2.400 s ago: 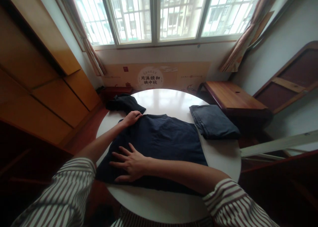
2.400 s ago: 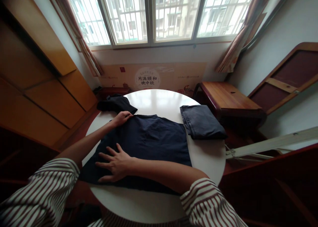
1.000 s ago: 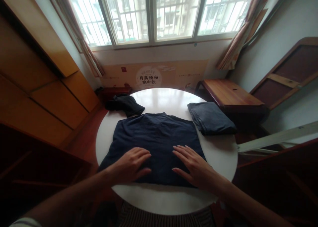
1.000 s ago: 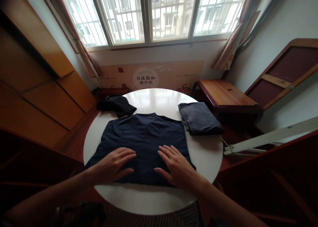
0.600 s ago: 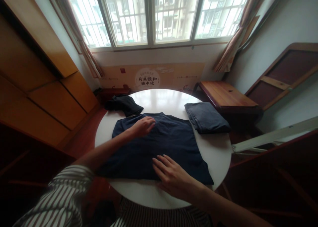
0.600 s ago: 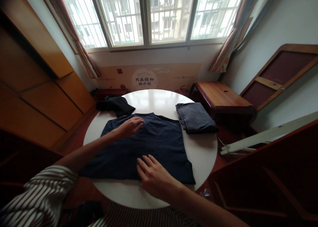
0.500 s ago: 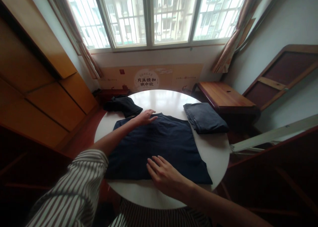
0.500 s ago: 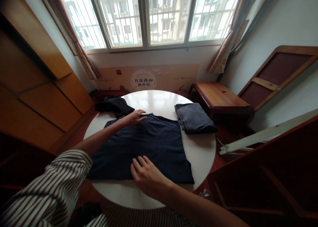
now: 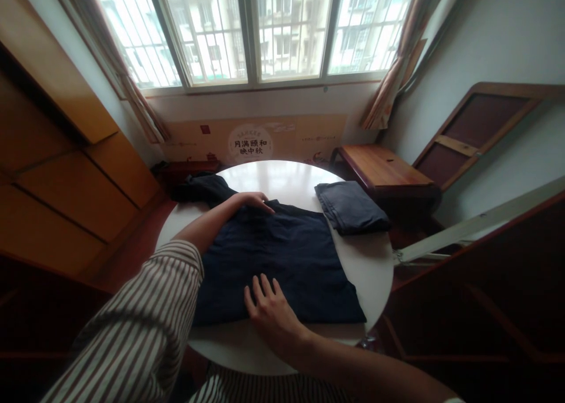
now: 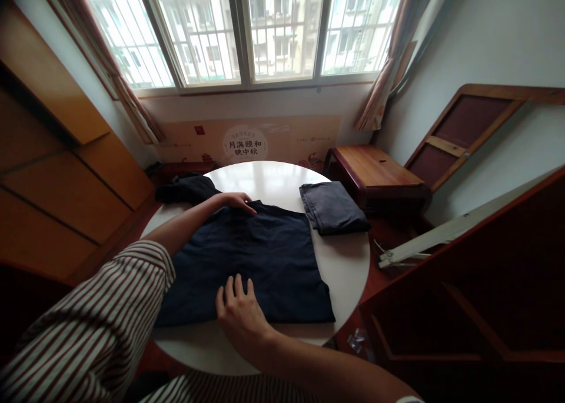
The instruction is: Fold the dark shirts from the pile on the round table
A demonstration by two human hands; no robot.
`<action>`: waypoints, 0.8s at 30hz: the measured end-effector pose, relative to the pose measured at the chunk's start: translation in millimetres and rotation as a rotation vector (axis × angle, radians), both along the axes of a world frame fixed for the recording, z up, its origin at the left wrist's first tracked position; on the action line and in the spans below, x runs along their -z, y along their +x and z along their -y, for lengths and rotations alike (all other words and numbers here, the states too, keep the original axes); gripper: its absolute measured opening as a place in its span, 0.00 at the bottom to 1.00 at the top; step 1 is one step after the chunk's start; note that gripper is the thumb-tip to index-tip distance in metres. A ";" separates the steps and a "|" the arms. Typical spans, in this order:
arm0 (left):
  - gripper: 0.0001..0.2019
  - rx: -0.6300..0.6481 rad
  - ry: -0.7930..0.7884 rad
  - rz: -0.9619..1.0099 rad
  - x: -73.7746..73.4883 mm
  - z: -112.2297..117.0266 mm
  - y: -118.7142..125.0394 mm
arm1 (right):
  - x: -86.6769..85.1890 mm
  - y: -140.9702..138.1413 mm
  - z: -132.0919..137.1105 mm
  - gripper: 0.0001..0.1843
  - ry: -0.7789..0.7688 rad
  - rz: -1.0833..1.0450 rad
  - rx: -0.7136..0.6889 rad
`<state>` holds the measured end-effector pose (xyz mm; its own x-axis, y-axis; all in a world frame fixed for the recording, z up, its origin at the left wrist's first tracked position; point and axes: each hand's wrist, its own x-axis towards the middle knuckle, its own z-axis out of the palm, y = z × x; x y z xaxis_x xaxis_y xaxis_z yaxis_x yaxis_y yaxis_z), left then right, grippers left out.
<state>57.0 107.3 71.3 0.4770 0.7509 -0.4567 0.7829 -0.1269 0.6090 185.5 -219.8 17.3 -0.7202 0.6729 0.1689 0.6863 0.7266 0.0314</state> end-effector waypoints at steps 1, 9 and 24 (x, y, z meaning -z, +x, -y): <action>0.20 -0.012 -0.037 -0.004 0.0 0.4 0.5 | 1.5 0.5 1.2 0.24 0.009 0.004 0.002; 0.18 -0.056 -0.123 0.073 2.3 7.0 -5.0 | -5.2 10.2 3.5 0.24 0.113 -0.075 -0.010; 0.24 -0.262 0.176 0.281 -213.9 50.4 -55.7 | -132.9 51.7 2.0 0.21 -0.343 -1.491 -0.150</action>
<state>1.3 56.9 285.2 0.3471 0.9184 -0.1899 0.6088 -0.0666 0.7905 237.2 -221.8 150.1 -0.1049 0.7675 0.6324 -0.1372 0.6187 -0.7736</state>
